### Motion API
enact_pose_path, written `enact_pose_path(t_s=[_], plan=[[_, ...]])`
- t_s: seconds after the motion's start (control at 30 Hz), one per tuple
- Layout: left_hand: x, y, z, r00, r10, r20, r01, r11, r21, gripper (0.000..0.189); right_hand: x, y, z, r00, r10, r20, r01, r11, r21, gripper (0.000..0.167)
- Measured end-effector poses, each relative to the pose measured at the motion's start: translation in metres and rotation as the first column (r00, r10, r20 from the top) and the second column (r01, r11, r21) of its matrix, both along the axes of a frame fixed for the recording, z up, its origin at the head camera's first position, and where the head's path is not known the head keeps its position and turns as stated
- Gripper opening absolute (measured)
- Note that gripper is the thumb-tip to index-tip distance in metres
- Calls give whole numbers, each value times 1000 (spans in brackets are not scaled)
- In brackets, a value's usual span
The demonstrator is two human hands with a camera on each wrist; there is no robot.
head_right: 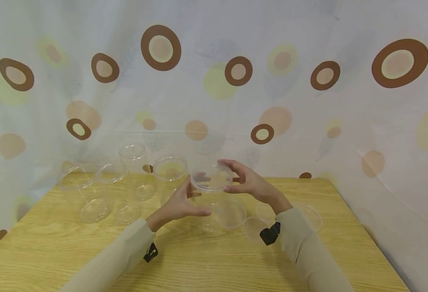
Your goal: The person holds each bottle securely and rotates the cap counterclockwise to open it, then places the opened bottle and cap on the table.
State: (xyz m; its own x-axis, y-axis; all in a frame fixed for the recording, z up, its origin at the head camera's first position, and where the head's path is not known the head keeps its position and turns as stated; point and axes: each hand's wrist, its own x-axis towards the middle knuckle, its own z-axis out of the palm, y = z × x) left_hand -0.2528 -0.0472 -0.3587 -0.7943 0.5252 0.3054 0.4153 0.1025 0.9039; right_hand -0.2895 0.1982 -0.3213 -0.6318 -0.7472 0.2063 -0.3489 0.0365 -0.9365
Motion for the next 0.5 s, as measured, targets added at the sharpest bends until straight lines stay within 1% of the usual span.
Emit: enact_pose_path(t_s=[0.1, 0.17, 0.27, 0.3, 0.37, 0.5], plan=[[1, 0, 0, 1000, 1, -6, -1, 1000, -8, 97, 0, 1, -1, 1000, 1, 22, -1, 1000, -5, 73], [1, -1, 1, 1000, 8, -7, -8, 1000, -15, 97, 2, 0, -2, 1000, -18, 13, 18, 1000, -10, 73], [1, -1, 0, 1000, 20, -10, -20, 1000, -17, 95, 7, -2, -4, 994, -100, -46, 100, 995, -11, 73], [0, -1, 0, 1000, 25, -9, -25, 1000, -15, 94, 10, -4, -4, 989, -136, -67, 135, 991, -11, 73], [0, -1, -1, 999, 33, -9, -33, 999, -12, 93, 14, -7, -5, 970, -216, -110, 216, 976, -4, 74], [-2, -1, -2, 999, 40, -13, -40, 999, -1, 92, 23, -15, -6, 929, -341, -146, 345, 938, 4, 77]])
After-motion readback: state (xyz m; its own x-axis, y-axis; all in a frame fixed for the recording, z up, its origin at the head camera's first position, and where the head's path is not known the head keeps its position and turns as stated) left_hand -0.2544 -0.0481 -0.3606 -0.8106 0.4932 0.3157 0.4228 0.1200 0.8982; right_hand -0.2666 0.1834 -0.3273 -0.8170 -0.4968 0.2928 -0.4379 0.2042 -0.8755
